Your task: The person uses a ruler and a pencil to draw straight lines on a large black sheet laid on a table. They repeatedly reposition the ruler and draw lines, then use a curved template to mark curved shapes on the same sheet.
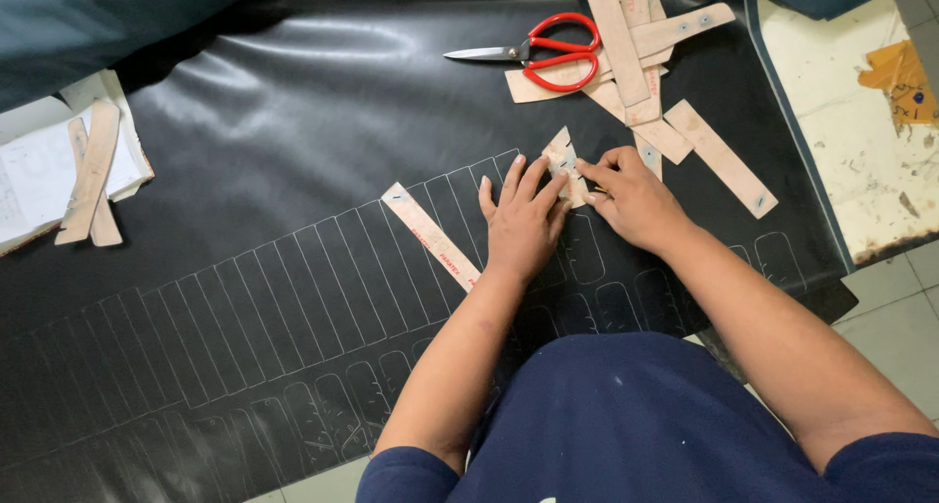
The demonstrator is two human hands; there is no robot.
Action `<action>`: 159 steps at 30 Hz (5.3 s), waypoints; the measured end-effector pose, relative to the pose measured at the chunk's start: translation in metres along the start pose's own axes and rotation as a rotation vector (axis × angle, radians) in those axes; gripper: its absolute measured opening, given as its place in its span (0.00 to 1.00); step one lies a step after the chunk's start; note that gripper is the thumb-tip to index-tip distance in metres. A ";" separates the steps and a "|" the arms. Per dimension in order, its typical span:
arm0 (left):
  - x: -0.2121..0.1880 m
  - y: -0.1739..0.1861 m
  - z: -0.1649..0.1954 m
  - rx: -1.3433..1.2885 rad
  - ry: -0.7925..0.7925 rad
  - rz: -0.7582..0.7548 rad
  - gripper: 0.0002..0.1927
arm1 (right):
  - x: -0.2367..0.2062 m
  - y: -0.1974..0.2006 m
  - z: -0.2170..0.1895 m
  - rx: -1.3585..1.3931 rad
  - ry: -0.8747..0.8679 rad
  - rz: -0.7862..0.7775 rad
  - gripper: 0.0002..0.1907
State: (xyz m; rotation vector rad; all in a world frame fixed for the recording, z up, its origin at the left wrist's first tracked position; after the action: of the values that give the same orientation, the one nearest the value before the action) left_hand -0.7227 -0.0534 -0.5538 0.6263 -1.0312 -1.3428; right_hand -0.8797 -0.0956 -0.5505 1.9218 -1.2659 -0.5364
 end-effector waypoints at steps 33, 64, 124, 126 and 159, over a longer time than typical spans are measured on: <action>-0.018 -0.052 0.029 -0.146 0.205 -0.269 0.22 | 0.053 -0.003 -0.043 -0.078 0.006 -0.355 0.12; 0.021 0.001 0.008 -0.096 -0.061 -0.229 0.12 | 0.077 0.035 -0.029 -0.075 0.074 0.024 0.09; 0.035 0.019 -0.001 -0.194 -0.113 -0.247 0.18 | -0.016 0.020 -0.047 0.020 0.088 -0.067 0.08; 0.035 0.018 -0.002 -0.204 -0.113 -0.247 0.17 | -0.015 0.017 -0.049 0.029 0.089 -0.069 0.08; 0.014 0.010 -0.001 -0.197 -0.083 -0.219 0.18 | 0.019 0.018 -0.051 -0.029 0.108 0.156 0.06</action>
State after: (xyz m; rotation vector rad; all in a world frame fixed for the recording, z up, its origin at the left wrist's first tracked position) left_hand -0.7183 -0.0660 -0.5427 0.5505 -0.9011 -1.6518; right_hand -0.8468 -0.0980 -0.5033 1.7858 -1.3174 -0.3641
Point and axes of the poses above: each hand's wrist, its own x-axis towards the middle knuckle, its own y-axis out of the back of the hand, z = x × y, the point moved 7 cm from there along x, towards the middle knuckle
